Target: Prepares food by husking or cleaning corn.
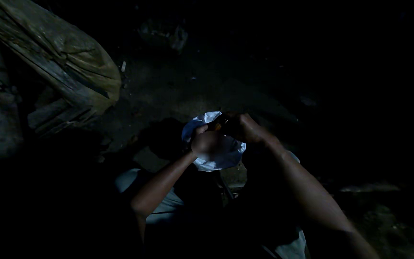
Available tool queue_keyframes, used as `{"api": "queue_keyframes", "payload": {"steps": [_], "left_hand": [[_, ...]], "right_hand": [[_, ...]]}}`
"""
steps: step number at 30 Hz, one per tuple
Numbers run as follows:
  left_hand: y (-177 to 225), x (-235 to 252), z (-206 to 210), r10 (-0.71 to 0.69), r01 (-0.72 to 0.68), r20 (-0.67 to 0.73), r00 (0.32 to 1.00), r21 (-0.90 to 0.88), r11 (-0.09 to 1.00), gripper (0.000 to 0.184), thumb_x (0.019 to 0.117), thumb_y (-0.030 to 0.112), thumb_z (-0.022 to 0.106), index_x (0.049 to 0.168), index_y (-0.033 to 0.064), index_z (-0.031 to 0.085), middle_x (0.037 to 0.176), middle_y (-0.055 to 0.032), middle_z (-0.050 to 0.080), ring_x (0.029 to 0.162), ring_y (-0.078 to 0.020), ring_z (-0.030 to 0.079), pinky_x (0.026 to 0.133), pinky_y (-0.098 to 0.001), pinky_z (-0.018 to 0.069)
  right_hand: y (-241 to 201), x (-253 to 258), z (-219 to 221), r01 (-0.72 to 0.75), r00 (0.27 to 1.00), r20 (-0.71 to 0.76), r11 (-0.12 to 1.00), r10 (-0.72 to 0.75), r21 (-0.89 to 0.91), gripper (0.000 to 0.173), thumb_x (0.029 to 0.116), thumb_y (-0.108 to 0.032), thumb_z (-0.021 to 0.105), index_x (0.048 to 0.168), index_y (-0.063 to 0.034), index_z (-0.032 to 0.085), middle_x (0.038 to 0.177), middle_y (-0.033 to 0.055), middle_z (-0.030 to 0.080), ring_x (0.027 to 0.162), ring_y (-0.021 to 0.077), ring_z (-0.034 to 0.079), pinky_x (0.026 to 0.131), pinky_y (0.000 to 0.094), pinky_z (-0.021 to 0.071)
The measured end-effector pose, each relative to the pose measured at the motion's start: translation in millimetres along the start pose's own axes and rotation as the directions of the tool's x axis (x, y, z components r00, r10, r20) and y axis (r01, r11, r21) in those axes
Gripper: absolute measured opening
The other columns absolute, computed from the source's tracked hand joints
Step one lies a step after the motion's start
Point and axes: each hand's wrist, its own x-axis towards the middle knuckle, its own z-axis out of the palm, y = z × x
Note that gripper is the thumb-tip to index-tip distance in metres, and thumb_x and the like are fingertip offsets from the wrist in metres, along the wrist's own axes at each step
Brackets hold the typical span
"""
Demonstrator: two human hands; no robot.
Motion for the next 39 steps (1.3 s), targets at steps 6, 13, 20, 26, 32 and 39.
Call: {"api": "queue_keyframes", "payload": {"steps": [6, 13, 20, 26, 32, 39], "left_hand": [[-2.6, -0.4, 1.6, 0.098, -0.066, 0.094, 0.991, -0.292, 0.954, 0.041, 0.0989, -0.003, 0.038, 0.135, -0.0103, 0.056, 0.134, -0.0221, 0.06, 0.11, -0.0205, 0.066, 0.096, -0.0365, 0.0562], [4.9, -3.8, 2.2, 0.05, -0.016, 0.097, 0.994, -0.321, 0.947, 0.033, 0.1033, 0.004, 0.048, 0.131, -0.0101, 0.058, 0.13, -0.0196, 0.061, 0.103, -0.0172, 0.066, 0.092, -0.0328, 0.0565], [0.2, -2.7, 2.1, 0.132, -0.106, 0.1, 0.986, -0.233, 0.967, 0.034, 0.1036, 0.012, 0.059, 0.132, -0.007, 0.06, 0.121, -0.0167, 0.067, 0.104, -0.0174, 0.068, 0.093, -0.035, 0.058], [-0.9, -2.0, 2.2, 0.127, -0.102, 0.115, 0.985, -0.201, 0.974, 0.035, 0.1034, 0.009, 0.058, 0.134, -0.0088, 0.058, 0.121, -0.019, 0.067, 0.101, -0.0172, 0.069, 0.094, -0.0339, 0.0577], [-0.4, -2.8, 2.8, 0.129, -0.11, 0.118, 0.985, -0.152, 0.982, 0.036, 0.1055, 0.008, 0.052, 0.137, -0.0093, 0.056, 0.124, -0.0224, 0.065, 0.105, -0.0205, 0.07, 0.097, -0.0358, 0.0569], [2.5, -5.8, 4.2, 0.069, -0.046, 0.091, 0.993, -0.233, 0.971, 0.037, 0.1073, 0.008, 0.04, 0.135, -0.0115, 0.055, 0.134, -0.025, 0.058, 0.108, -0.0212, 0.068, 0.095, -0.0354, 0.0574]], "right_hand": [[16.9, 0.1, -15.8, -0.105, 0.994, 0.002, 0.979, 0.106, 0.174, 0.033, 0.0955, 0.004, 0.063, 0.129, 0.0024, 0.059, 0.111, 0.0143, 0.067, 0.08, 0.0147, 0.068, 0.076, 0.0333, 0.0591], [25.4, -3.2, -17.8, -0.096, 0.995, 0.003, 0.952, 0.099, 0.29, 0.032, 0.095, 0.002, 0.064, 0.127, 0.001, 0.06, 0.104, 0.0101, 0.068, 0.075, 0.0098, 0.067, 0.072, 0.0274, 0.0592], [26.0, -0.6, -12.1, -0.094, 0.995, 0.001, 0.962, 0.097, 0.255, 0.032, 0.0937, 0.004, 0.065, 0.125, 0.0019, 0.061, 0.106, 0.0112, 0.067, 0.078, 0.0126, 0.067, 0.074, 0.0302, 0.0594], [18.4, -2.9, -13.7, -0.126, 0.992, 0.014, 0.967, 0.126, 0.222, 0.033, 0.0944, 0.006, 0.064, 0.127, 0.004, 0.059, 0.103, 0.0116, 0.067, 0.077, 0.0115, 0.067, 0.075, 0.0294, 0.0586], [16.4, -3.5, -16.0, -0.131, 0.991, 0.02, 0.973, 0.129, 0.189, 0.032, 0.0945, 0.004, 0.066, 0.126, 0.0048, 0.06, 0.101, 0.0121, 0.068, 0.076, 0.0106, 0.067, 0.074, 0.028, 0.0587], [20.6, -2.7, -15.1, -0.127, 0.992, 0.018, 0.973, 0.126, 0.194, 0.032, 0.0969, 0.0, 0.064, 0.128, 0.0054, 0.06, 0.102, 0.0125, 0.068, 0.077, 0.0115, 0.068, 0.074, 0.0295, 0.0592]]}}
